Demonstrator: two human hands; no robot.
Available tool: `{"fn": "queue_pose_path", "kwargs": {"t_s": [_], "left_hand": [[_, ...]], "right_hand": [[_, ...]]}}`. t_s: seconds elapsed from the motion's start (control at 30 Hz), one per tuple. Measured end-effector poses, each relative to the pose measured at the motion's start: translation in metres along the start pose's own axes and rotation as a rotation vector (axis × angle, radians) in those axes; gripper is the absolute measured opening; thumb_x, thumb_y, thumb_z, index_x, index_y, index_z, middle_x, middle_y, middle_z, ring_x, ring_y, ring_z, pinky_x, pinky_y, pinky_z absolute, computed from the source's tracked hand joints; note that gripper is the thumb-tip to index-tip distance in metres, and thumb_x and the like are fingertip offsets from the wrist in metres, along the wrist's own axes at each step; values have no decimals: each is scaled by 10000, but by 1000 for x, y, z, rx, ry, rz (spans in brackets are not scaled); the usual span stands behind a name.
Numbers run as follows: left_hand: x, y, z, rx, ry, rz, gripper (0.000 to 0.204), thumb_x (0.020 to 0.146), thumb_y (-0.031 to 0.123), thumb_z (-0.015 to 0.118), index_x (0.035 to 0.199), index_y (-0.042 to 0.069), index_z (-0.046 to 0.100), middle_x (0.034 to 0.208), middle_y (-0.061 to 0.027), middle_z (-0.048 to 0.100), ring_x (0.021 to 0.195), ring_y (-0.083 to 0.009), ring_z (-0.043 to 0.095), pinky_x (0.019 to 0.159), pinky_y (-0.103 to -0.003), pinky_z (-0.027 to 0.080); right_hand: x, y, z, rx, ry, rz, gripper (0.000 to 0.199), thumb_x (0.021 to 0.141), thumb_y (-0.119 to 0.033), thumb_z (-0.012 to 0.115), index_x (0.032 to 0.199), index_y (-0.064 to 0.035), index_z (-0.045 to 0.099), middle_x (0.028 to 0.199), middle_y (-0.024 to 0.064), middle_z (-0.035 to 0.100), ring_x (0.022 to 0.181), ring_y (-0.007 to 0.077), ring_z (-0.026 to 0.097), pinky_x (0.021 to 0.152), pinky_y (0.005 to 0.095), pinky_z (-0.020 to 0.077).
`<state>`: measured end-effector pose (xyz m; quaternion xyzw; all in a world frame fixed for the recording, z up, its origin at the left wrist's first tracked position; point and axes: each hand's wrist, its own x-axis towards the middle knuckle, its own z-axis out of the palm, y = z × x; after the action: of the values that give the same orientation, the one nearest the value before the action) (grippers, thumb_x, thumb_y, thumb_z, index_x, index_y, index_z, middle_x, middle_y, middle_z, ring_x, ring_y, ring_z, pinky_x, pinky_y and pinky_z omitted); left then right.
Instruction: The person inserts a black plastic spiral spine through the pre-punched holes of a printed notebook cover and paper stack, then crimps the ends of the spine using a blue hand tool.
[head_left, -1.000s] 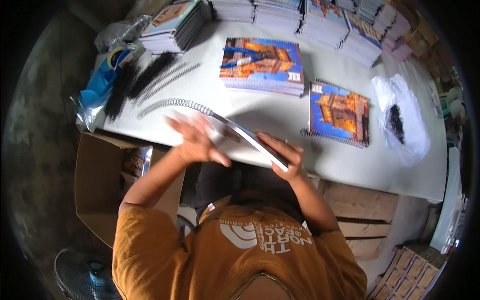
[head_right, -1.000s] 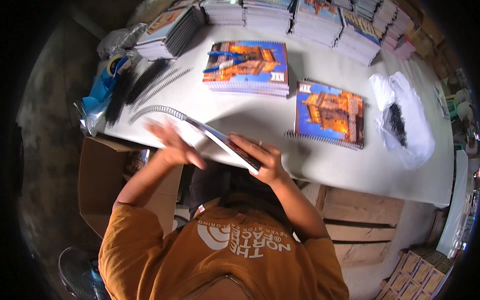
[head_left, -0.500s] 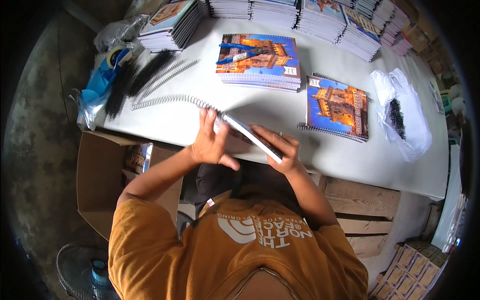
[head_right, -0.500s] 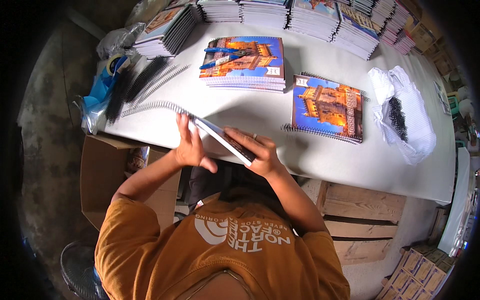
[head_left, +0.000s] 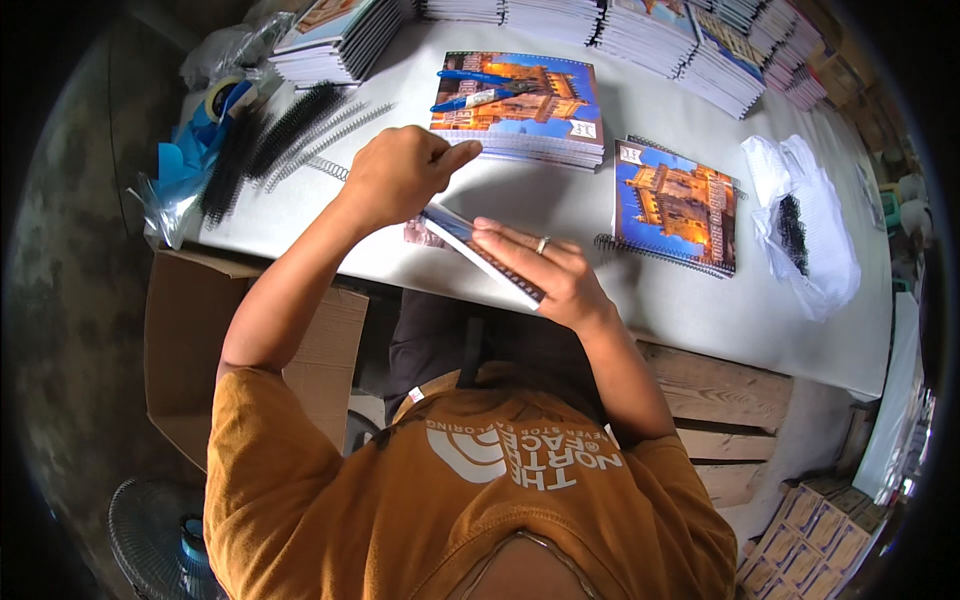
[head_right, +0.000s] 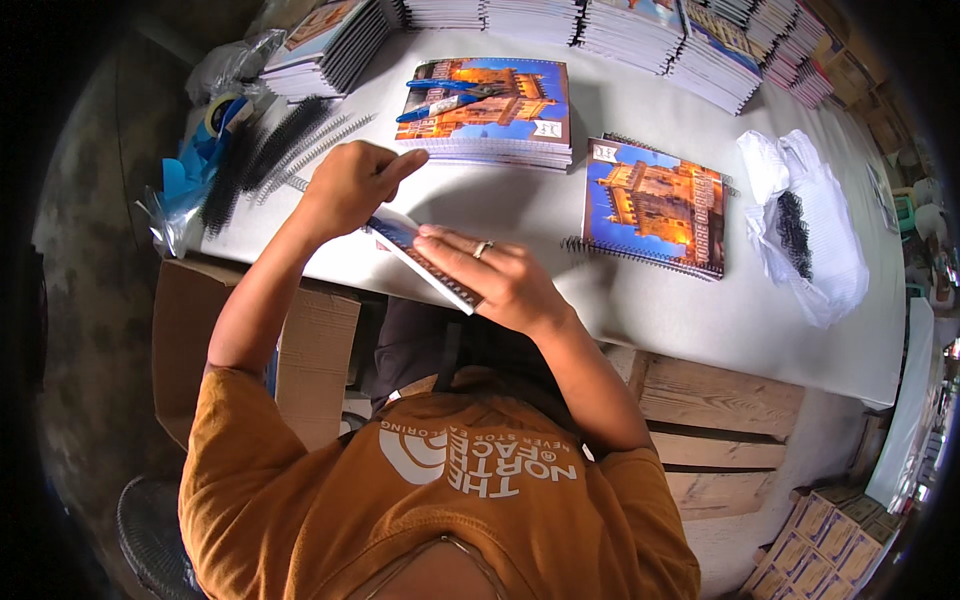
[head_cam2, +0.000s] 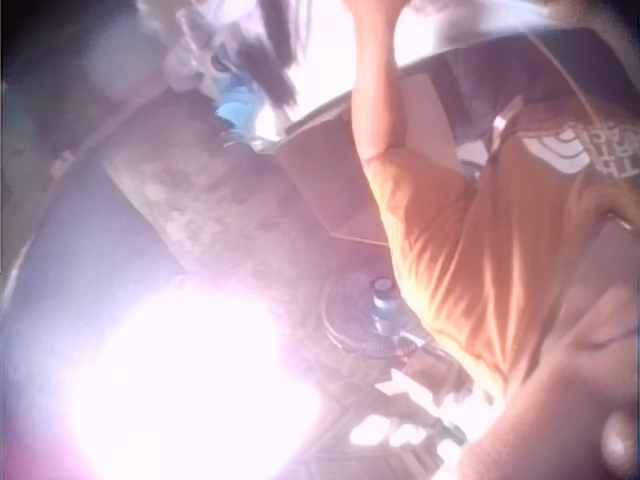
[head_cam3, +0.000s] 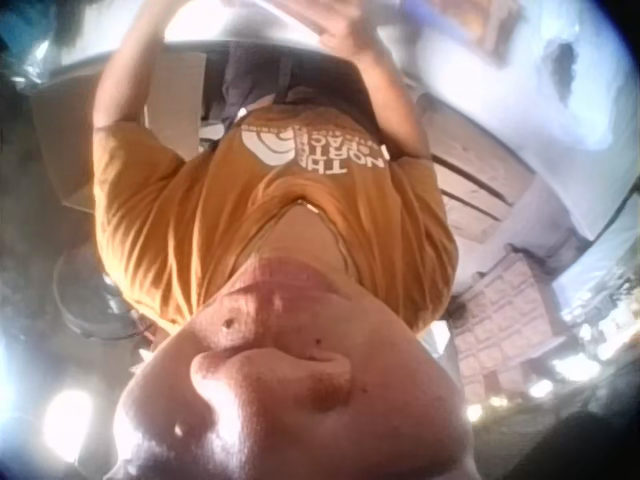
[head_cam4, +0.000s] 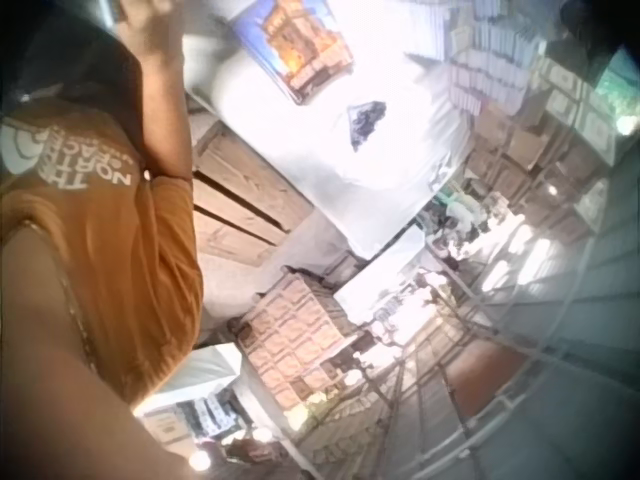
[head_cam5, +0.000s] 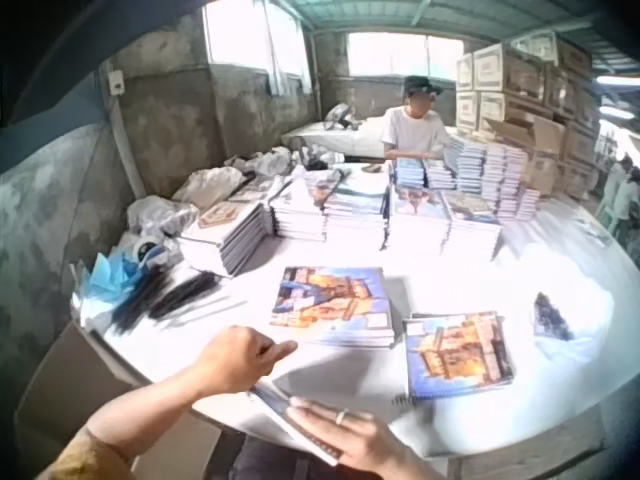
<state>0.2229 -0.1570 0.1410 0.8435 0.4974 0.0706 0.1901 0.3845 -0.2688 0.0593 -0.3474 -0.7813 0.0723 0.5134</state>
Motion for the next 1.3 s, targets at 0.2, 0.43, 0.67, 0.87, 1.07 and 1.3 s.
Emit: {"fn": "queue_pose_path", "kwargs": {"t_s": [0.2,0.43,0.67,0.87,1.07,1.3], "left_hand": [[19,0,-5,98,705,234,305,891,358,507,876,82,637,804,-124,629,725,-263,609,637,-358,470],[-29,-79,119,63,807,695,1080,710,820,220,1372,-34,218,1382,-317,216,1325,-474,67,1033,-575,-72],[-9,-74,56,190,1148,687,1062,764,775,180,1370,-94,111,1440,-283,31,1345,-396,-38,1056,-510,-82],[-37,-93,118,347,1017,704,1056,745,791,224,1362,-63,170,1394,-346,70,1312,-479,22,1025,-596,-25],[-62,-86,140,301,413,925,1100,727,799,285,1372,-82,148,1382,-312,213,1283,-538,103,971,-689,-16],[-28,-37,93,145,988,774,921,830,682,316,1374,-44,156,1445,-226,103,1320,-387,142,1059,-543,70]], "right_hand": [[-3,4,12,151,48,116,395,713,58,608,1097,-34,607,1056,120,633,936,244,633,779,322,530],[-10,8,17,188,123,216,428,703,108,592,1106,-36,602,1046,113,638,902,255,643,754,316,533],[-11,0,26,176,97,140,460,691,77,607,1139,-21,577,1094,130,617,878,258,648,741,316,529],[-16,0,27,163,132,145,454,684,72,617,1127,-23,588,1072,142,623,894,268,645,752,328,529],[-14,9,26,167,184,192,448,684,68,624,1122,-19,590,1059,139,629,893,275,644,752,329,530],[-6,5,32,122,154,104,411,700,55,618,1106,-1,587,1049,136,633,875,265,649,740,331,535]]}}
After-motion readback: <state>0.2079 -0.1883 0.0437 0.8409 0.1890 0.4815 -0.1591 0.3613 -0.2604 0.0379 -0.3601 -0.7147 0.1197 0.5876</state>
